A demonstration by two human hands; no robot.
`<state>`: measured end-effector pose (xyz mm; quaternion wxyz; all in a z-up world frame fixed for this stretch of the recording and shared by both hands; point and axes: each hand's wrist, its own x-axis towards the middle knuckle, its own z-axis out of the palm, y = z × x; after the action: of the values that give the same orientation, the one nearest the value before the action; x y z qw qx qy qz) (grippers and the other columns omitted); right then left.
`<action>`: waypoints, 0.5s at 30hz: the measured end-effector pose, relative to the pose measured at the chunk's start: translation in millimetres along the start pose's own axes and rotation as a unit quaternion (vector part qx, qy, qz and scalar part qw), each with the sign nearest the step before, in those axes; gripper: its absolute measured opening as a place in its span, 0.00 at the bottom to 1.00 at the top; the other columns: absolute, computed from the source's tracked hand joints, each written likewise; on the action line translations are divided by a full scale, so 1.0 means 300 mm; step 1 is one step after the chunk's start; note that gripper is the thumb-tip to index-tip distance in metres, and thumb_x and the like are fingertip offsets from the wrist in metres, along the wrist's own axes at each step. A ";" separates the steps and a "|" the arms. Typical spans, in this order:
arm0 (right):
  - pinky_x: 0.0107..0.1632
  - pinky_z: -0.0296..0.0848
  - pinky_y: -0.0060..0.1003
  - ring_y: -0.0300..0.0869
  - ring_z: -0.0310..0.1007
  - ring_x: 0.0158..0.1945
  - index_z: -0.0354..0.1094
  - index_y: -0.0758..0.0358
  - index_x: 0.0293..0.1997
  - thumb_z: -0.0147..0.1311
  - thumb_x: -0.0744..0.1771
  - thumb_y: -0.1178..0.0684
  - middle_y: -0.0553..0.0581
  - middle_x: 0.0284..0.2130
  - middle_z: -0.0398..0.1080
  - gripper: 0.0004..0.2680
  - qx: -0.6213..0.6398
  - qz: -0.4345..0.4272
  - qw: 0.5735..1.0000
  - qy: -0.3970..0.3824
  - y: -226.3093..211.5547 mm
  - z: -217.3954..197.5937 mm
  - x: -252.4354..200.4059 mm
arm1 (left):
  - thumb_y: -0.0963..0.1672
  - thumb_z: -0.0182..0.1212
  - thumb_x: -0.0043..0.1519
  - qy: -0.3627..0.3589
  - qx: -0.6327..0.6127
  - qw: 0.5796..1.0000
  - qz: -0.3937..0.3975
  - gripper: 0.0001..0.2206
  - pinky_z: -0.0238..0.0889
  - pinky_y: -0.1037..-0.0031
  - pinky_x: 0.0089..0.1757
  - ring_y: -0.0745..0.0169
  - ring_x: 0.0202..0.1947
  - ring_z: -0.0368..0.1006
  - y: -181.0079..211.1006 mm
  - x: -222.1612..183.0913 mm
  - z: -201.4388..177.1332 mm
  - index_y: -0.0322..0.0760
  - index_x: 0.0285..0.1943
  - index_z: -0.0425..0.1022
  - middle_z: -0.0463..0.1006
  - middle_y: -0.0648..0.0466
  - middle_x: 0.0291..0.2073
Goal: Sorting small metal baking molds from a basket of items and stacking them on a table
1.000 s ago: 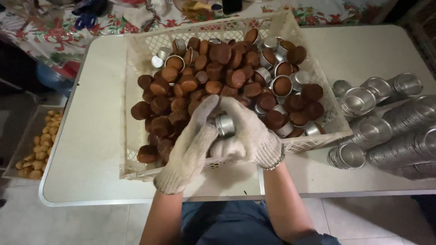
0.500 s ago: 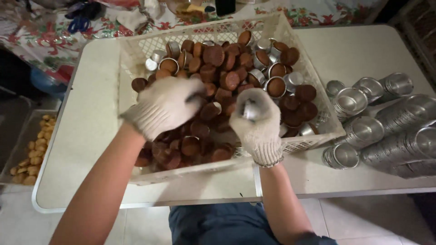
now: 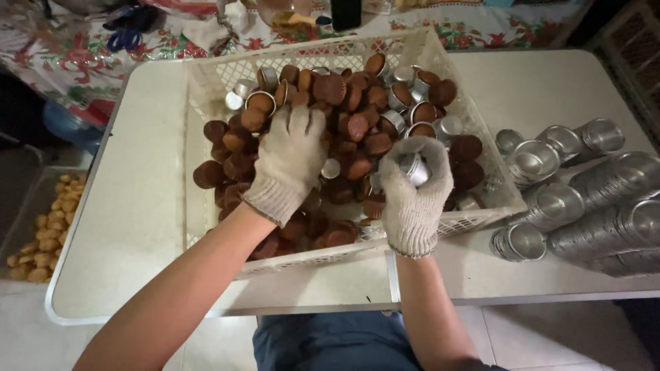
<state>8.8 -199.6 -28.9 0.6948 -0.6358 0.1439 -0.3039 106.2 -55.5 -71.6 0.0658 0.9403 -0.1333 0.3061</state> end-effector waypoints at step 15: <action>0.34 0.83 0.39 0.43 0.78 0.29 0.68 0.57 0.41 0.58 0.60 0.56 0.56 0.32 0.72 0.09 -0.045 0.029 0.997 -0.054 0.001 -0.021 0.006 | 0.53 0.71 0.48 -0.281 0.165 0.945 -0.033 0.37 0.72 0.54 0.25 0.33 0.36 0.72 0.103 -0.196 0.176 0.44 0.68 0.65 0.69 0.35 0.34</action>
<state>6.7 -205.7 -29.7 0.6808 -0.6773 0.1380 -0.2423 80.9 -83.5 -147.5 -0.1204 0.9897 -0.0631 0.0444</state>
